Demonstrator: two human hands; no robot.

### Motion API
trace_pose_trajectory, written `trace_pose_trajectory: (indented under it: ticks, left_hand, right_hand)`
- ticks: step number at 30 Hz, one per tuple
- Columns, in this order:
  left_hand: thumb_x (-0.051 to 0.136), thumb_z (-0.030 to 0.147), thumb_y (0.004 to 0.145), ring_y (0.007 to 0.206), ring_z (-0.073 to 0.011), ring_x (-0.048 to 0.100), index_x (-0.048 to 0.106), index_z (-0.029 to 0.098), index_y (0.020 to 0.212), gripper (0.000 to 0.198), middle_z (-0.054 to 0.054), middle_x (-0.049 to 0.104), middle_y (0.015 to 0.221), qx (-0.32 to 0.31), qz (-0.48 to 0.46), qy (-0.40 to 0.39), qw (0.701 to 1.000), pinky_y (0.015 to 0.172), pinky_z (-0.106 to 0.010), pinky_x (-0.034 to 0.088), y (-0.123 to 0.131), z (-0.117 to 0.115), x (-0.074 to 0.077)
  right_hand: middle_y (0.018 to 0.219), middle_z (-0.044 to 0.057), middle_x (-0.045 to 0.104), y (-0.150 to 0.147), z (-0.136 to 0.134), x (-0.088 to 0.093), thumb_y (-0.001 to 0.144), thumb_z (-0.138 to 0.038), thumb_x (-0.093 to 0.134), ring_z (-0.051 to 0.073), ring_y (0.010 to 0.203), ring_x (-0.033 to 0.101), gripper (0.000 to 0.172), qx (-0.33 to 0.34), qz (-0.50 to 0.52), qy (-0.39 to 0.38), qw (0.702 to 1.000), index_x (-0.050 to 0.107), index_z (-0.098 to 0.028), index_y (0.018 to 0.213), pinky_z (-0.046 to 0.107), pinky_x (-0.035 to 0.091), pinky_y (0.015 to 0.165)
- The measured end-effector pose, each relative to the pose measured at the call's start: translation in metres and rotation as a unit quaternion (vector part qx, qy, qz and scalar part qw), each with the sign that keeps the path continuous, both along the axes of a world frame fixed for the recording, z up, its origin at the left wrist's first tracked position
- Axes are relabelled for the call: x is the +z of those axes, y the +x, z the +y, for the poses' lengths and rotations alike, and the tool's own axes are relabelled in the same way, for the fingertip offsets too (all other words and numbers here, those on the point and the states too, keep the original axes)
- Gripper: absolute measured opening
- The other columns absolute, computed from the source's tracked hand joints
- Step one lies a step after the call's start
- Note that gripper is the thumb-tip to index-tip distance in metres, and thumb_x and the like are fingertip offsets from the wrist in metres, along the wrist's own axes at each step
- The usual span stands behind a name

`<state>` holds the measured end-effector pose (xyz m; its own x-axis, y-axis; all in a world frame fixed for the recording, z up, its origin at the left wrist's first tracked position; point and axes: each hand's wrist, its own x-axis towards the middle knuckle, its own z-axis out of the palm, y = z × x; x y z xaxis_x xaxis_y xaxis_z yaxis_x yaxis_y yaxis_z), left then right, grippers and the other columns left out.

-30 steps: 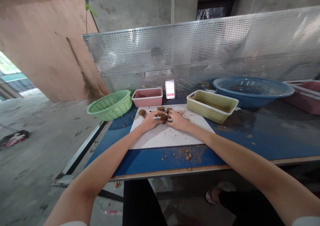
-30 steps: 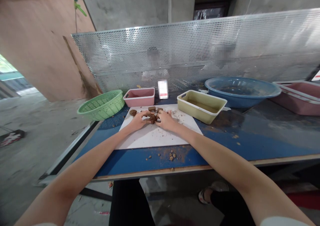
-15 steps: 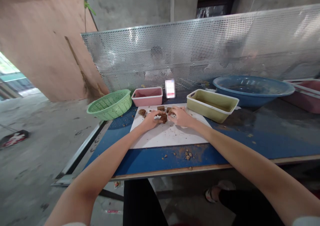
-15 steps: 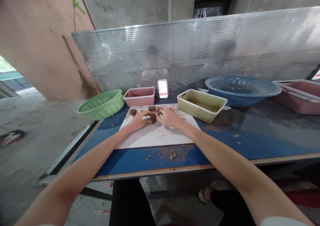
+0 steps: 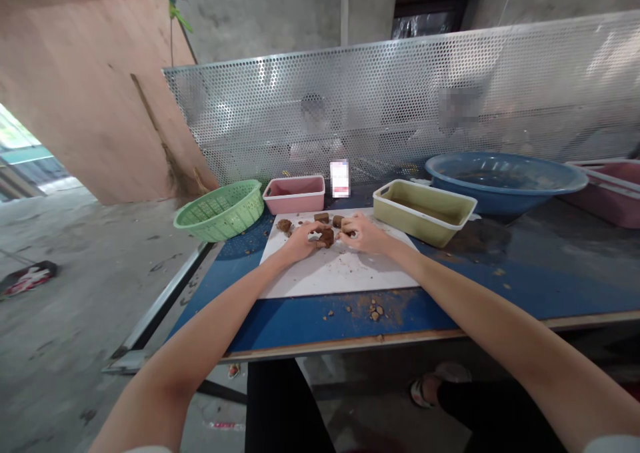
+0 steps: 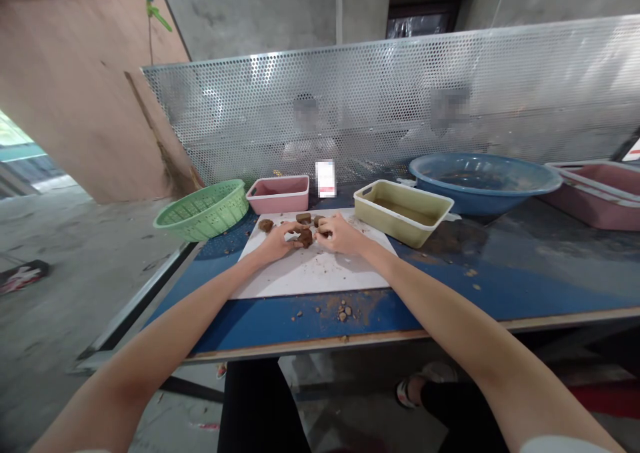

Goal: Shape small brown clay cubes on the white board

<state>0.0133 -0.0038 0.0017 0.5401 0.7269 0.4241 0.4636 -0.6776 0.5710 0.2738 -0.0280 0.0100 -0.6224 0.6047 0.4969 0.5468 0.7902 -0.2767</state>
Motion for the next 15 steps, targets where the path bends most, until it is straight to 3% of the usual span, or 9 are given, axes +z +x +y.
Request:
trace_pose_trajectory:
  ticks: [4, 9, 15]
  left_hand:
    - [0.082, 0.019, 0.079, 0.113, -0.0270, 0.071, 0.076, 0.021, 0.126, 0.047, -0.008, 0.079, 0.124, -0.009, -0.006, -0.008, 1.000, 0.106, -0.043, 0.054, 0.0001, -0.0004, 0.0005]
    - [0.083, 0.023, 0.080, 0.110, -0.0279, 0.071, 0.077, 0.020, 0.124, 0.045, -0.009, 0.080, 0.120, -0.006, -0.002, -0.005, 1.000, 0.104, -0.044, 0.054, -0.0003, 0.0006, -0.0006]
    - [0.081, 0.022, 0.081, 0.115, -0.0284, 0.071, 0.076, 0.021, 0.127, 0.047, -0.009, 0.079, 0.126, -0.014, -0.006, -0.007, 1.000, 0.106, -0.045, 0.054, 0.0003, -0.0007, 0.0001]
  right_hand:
    - [0.079, 0.003, 0.062, -0.0033, 0.0015, -0.0021, 0.103, -0.031, 0.050, 0.019, 0.074, 0.053, 0.038, 0.019, -0.026, -0.021, 0.999, 0.048, -0.022, 0.066, 0.049, 0.037, 0.094]
    - [0.090, 0.006, 0.069, -0.0039, 0.0000, -0.0013, 0.108, -0.035, 0.045, 0.024, 0.088, 0.061, 0.036, -0.008, 0.052, 0.006, 0.999, 0.054, -0.022, 0.075, 0.050, 0.035, 0.098]
    - [0.072, 0.002, 0.062, -0.0073, -0.0007, 0.0000, 0.103, -0.032, 0.049, 0.019, 0.069, 0.050, 0.036, 0.031, -0.002, -0.036, 0.999, 0.050, -0.023, 0.069, 0.044, 0.039, 0.089]
